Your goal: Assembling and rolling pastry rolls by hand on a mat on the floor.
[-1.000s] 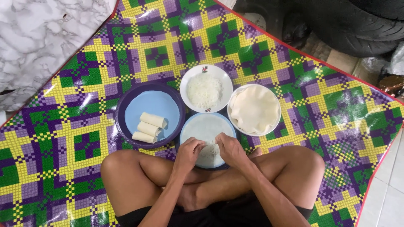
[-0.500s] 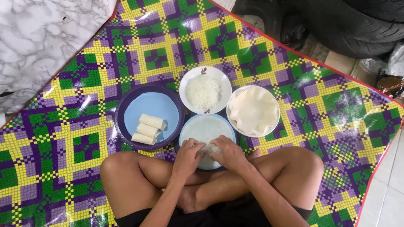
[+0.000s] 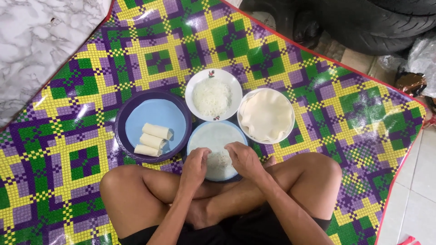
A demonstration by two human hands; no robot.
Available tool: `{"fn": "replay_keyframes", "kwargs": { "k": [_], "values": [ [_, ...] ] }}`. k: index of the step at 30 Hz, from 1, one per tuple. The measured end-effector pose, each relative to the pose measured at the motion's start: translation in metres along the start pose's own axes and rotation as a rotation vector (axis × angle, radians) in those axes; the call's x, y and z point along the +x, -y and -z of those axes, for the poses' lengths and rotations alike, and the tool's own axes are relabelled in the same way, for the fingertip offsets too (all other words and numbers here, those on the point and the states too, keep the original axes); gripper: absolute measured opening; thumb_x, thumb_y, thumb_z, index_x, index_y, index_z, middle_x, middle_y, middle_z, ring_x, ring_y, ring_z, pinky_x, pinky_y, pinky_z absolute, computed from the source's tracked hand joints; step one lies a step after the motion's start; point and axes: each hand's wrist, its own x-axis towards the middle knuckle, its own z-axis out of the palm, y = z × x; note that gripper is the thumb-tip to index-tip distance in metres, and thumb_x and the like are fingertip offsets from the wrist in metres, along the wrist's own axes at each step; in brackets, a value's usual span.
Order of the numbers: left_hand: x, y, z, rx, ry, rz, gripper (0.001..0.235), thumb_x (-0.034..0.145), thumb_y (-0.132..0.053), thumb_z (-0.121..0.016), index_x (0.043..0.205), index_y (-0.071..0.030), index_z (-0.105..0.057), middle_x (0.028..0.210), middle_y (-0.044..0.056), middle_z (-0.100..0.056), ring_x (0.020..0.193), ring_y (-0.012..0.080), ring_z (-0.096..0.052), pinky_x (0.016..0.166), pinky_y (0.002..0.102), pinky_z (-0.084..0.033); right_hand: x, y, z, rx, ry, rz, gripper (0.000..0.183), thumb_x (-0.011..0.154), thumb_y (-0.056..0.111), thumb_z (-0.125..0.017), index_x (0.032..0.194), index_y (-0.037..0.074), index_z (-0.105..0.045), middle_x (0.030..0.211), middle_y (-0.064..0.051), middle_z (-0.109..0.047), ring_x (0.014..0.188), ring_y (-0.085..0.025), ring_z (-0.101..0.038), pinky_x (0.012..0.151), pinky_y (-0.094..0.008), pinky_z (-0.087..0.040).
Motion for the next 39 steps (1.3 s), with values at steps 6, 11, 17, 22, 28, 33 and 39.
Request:
{"fn": "replay_keyframes", "kwargs": {
  "k": [6, 11, 17, 22, 28, 33, 39],
  "values": [
    [0.000, 0.010, -0.004, -0.096, 0.015, 0.050, 0.027, 0.111, -0.020, -0.032, 0.096, -0.014, -0.053, 0.079, 0.014, -0.058, 0.079, 0.0395, -0.063, 0.075, 0.048, -0.055, -0.001, 0.007, 0.002, -0.015, -0.038, 0.094, 0.018, 0.105, 0.015, -0.048, 0.089, 0.014, -0.057, 0.060, -0.003, -0.040, 0.057, -0.025, -0.062, 0.057, -0.028, -0.056],
    [0.007, 0.004, 0.000, -0.056, 0.058, 0.043, 0.026, 0.110, -0.024, -0.037, 0.097, -0.016, -0.057, 0.083, 0.010, -0.065, 0.085, 0.0338, -0.069, 0.075, 0.044, -0.057, -0.003, -0.007, -0.010, -0.128, -0.083, 0.191, 0.028, 0.106, 0.019, -0.052, 0.078, 0.015, -0.047, 0.058, -0.001, -0.034, 0.054, -0.015, -0.057, 0.055, -0.021, -0.048],
    [0.011, 0.005, -0.006, -0.120, 0.007, 0.036, 0.025, 0.104, -0.035, -0.061, 0.092, -0.017, -0.073, 0.077, 0.006, -0.067, 0.077, 0.0269, -0.071, 0.067, 0.035, -0.058, 0.004, 0.005, 0.007, 0.259, 0.035, 0.034, 0.029, 0.101, 0.015, -0.062, 0.072, 0.013, -0.059, 0.051, 0.001, -0.048, 0.047, -0.014, -0.050, 0.051, -0.026, -0.048],
    [0.016, -0.001, -0.007, -0.132, -0.007, 0.027, 0.014, 0.098, -0.029, -0.073, 0.089, -0.018, -0.076, 0.073, 0.004, -0.069, 0.072, 0.0222, -0.071, 0.064, 0.032, -0.058, 0.006, 0.007, 0.009, 0.264, 0.030, 0.020, 0.028, 0.100, 0.014, -0.066, 0.072, 0.014, -0.061, 0.050, 0.002, -0.052, 0.045, -0.011, -0.051, 0.051, -0.024, -0.048],
    [0.033, 0.001, -0.006, -0.168, -0.010, -0.021, 0.020, 0.104, -0.009, -0.057, 0.107, -0.011, -0.078, 0.087, 0.011, -0.071, 0.084, 0.0304, -0.071, 0.071, 0.038, -0.059, 0.014, 0.000, 0.007, 0.287, 0.036, -0.003, 0.020, 0.106, 0.009, -0.054, 0.110, 0.006, -0.074, 0.079, -0.012, -0.075, 0.067, -0.032, -0.073, 0.060, -0.040, -0.063],
    [0.048, 0.007, -0.008, -0.074, -0.017, -0.025, 0.024, 0.105, -0.004, -0.055, 0.120, -0.010, -0.072, 0.096, 0.015, -0.070, 0.094, 0.0358, -0.069, 0.080, 0.046, -0.061, 0.019, -0.008, 0.002, 0.304, 0.079, -0.158, 0.016, 0.099, 0.005, -0.062, 0.095, 0.001, -0.077, 0.071, -0.015, -0.073, 0.058, -0.025, -0.073, 0.056, -0.034, -0.061],
    [0.079, 0.007, -0.003, 0.070, -0.091, -0.143, 0.023, 0.100, -0.001, -0.059, 0.115, -0.014, -0.072, 0.108, 0.003, -0.062, 0.098, 0.0263, -0.063, 0.084, 0.041, -0.057, 0.065, 0.001, 0.001, 0.059, -0.077, -0.169, 0.017, 0.097, 0.013, -0.068, 0.111, 0.011, -0.078, 0.081, -0.012, -0.077, 0.065, -0.027, -0.074, 0.059, -0.040, -0.061]
  ]
}}
